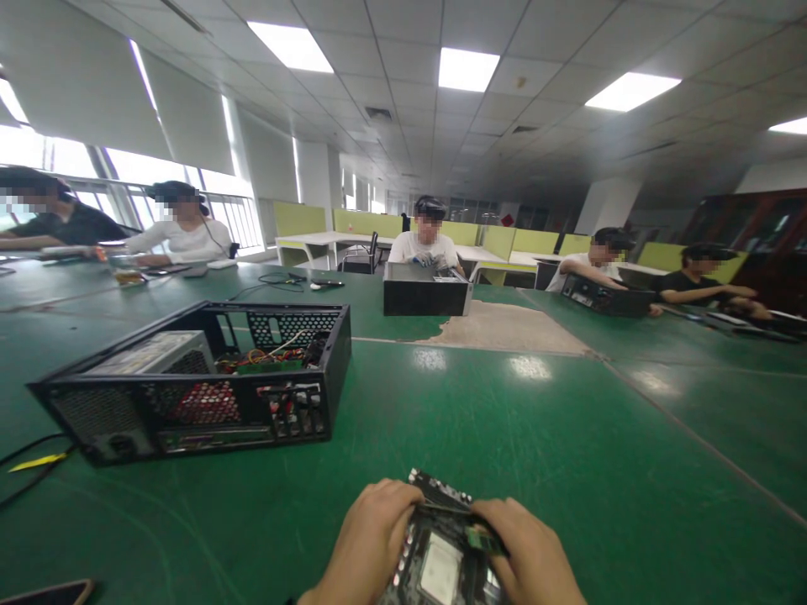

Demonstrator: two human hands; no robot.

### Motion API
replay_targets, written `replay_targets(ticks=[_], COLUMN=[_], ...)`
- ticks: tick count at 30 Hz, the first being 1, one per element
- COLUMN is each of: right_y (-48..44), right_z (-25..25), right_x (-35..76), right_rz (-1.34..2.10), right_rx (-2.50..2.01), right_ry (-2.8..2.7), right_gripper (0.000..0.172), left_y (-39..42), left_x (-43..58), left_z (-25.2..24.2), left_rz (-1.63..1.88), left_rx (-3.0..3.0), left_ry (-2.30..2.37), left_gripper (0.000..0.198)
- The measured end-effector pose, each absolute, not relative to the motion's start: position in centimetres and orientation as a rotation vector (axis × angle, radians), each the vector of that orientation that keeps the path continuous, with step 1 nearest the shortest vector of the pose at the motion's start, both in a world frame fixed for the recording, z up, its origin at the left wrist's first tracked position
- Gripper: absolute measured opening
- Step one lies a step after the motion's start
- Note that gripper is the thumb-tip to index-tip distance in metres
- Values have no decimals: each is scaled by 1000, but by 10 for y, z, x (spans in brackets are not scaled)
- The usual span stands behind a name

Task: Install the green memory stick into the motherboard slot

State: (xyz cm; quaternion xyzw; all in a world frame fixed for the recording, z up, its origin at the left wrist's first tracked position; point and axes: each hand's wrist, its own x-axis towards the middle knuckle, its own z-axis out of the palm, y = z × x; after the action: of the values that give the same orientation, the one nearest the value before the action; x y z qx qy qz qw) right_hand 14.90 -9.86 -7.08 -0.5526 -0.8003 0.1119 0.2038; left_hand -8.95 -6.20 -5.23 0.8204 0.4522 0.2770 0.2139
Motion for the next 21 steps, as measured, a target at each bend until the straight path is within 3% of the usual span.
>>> replay_targets(ticks=[21], right_y=[-98], right_z=[-71], right_x=[151], right_rz=[273], right_rx=[-1659], right_ry=[-1935], right_gripper=[27], left_y=[-52], left_x=[-86], left_z=[-44], left_rz=[574], left_rx=[2375], left_ry=[1333], left_gripper=[26])
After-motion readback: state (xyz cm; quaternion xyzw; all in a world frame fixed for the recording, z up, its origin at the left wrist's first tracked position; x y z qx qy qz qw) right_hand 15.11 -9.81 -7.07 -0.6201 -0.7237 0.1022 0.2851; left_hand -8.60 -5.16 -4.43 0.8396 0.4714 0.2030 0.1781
